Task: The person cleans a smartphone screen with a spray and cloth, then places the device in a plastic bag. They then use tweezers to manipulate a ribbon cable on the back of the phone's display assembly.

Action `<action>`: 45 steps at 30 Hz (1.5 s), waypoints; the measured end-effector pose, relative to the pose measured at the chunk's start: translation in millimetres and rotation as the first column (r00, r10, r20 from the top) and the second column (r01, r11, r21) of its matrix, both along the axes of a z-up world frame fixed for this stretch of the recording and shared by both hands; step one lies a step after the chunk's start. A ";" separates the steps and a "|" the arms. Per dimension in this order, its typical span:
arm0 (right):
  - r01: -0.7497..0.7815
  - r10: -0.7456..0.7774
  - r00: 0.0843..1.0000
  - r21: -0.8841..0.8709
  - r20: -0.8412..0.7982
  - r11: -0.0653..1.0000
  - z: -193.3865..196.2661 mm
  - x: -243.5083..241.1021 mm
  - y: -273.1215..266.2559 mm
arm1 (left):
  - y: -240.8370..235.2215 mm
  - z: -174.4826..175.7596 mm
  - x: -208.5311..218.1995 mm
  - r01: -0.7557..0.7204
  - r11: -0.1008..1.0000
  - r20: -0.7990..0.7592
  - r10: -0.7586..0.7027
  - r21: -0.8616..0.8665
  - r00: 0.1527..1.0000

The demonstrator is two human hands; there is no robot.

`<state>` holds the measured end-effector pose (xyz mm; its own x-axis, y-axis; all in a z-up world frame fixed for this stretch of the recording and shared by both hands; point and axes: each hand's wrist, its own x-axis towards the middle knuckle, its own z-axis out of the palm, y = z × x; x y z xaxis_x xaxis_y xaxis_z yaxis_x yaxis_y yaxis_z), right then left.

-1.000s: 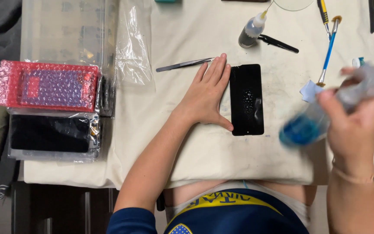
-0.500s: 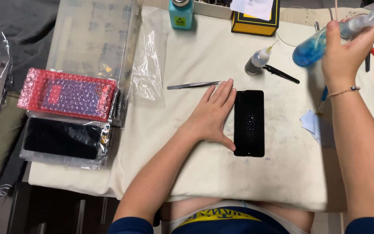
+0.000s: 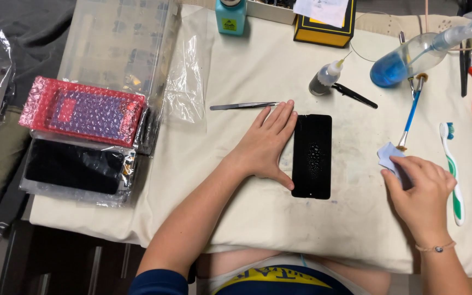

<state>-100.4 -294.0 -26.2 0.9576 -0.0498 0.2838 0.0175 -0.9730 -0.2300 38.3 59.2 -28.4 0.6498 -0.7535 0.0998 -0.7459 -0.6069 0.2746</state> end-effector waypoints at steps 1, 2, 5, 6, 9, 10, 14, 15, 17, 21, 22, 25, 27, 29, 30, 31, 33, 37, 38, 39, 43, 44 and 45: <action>-0.003 0.003 1.000 0.001 -0.003 1.000 -10.3 4.5 -7.1 | -0.1 0.4 0.0 -0.003 1.000 -0.003 0.003 0.001 1.000; -0.009 0.008 0.996 0.011 0.084 1.000 -20.9 8.1 -13.8 | -0.1 0.9 -0.4 -0.004 1.000 -0.008 0.004 -0.003 1.000; -0.025 0.014 0.979 0.049 0.202 0.998 -19.1 20.4 4.6 | 0.0 1.5 -1.4 -0.004 1.000 -0.016 0.004 0.001 1.000; -0.036 0.018 0.972 0.073 0.232 0.997 -12.8 23.9 16.5 | -0.4 1.1 -2.7 -0.004 1.000 -0.021 0.004 0.006 1.000; -0.219 0.178 0.946 0.128 0.271 0.967 14.6 40.0 83.4 | -0.6 0.8 -0.4 0.003 1.000 -0.014 -0.003 0.023 1.000; -0.211 0.170 0.948 0.129 0.269 0.969 8.3 45.0 91.9 | -2.0 8.3 -1.2 0.011 1.000 -0.016 -0.011 0.025 1.000; -0.269 0.229 0.952 0.198 0.201 0.943 -1.3 56.8 116.7 | -3.4 23.7 -2.1 -0.054 0.999 -0.227 0.052 0.000 0.973; -0.283 0.250 0.952 0.192 0.176 0.940 0.1 57.4 120.3 | -3.1 23.5 -2.1 -0.054 0.999 -0.221 0.052 -0.002 0.974; -0.287 0.263 0.954 0.172 0.146 0.942 -1.8 52.5 113.9 | -3.0 21.8 -3.1 -0.055 0.998 -0.235 0.053 0.000 0.971; -0.329 0.320 0.931 0.025 0.178 0.944 -9.5 78.8 94.8 | -3.3 3.1 0.8 -0.013 0.996 -0.005 0.013 0.091 1.000; -0.325 0.316 0.932 0.024 0.175 0.945 -10.2 85.2 97.2 | -3.6 2.3 0.7 -0.009 0.996 -0.008 0.009 0.089 1.000; -0.338 0.323 0.932 0.077 0.162 0.938 -8.1 91.1 102.3 | -3.3 1.1 -0.5 -0.014 0.995 -0.021 0.017 0.096 1.000; -0.371 0.362 0.921 0.043 0.147 0.927 0.4 81.0 102.5 | -2.2 0.9 0.1 -0.034 0.999 -0.081 0.034 -0.003 0.996; -0.345 0.336 0.928 0.030 0.158 0.938 -4.6 90.7 92.6 | -4.3 5.3 1.8 -0.033 0.999 -0.103 0.033 0.004 0.994; -0.335 0.327 0.929 0.022 0.174 0.942 -7.5 96.4 88.5 | -3.7 7.2 0.7 -0.049 0.999 -0.120 0.051 0.017 0.991; -0.341 0.333 0.929 0.021 0.165 0.940 -6.8 97.3 93.1 | -5.2 5.3 -2.0 -0.054 0.998 -0.128 0.056 0.014 0.990; -0.381 0.369 0.914 0.048 0.168 0.923 -5.1 105.9 106.7 | -4.1 5.4 -0.9 -0.054 0.998 -0.115 0.057 0.025 0.992; -0.397 0.397 0.914 -0.017 0.082 0.918 3.1 89.1 104.7 | -7.3 6.1 -2.7 -0.074 0.995 -0.132 0.082 0.070 0.988; -0.367 0.367 0.925 -0.019 0.098 0.930 -0.7 92.4 95.8 | -8.5 4.6 -4.3 -0.097 0.990 -0.137 0.111 0.106 0.984; -0.338 0.338 0.934 -0.019 0.114 0.941 -4.5 95.5 86.7 | -9.9 2.9 -6.2 -0.120 0.983 -0.142 0.140 0.142 0.980; -0.384 0.378 0.910 0.007 0.170 0.923 -4.2 102.9 107.8 | -12.6 -0.9 -13.8 -0.165 0.969 -0.143 0.192 0.183 0.971; -0.414 0.413 0.898 -0.024 0.153 0.910 0.0 98.0 114.1 | -12.6 -1.2 -14.4 -0.165 0.969 -0.154 0.194 0.183 0.969; -0.444 0.447 0.884 -0.055 0.134 0.894 4.2 93.2 120.7 | -12.3 -1.4 -15.1 -0.164 0.969 -0.166 0.195 0.183 0.967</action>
<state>-7.2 -173.4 -22.0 0.8278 0.3808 0.4121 0.4809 -0.8599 -0.1714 23.2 46.9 -29.8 0.7717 -0.6185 -0.1484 -0.5674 -0.7748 0.2787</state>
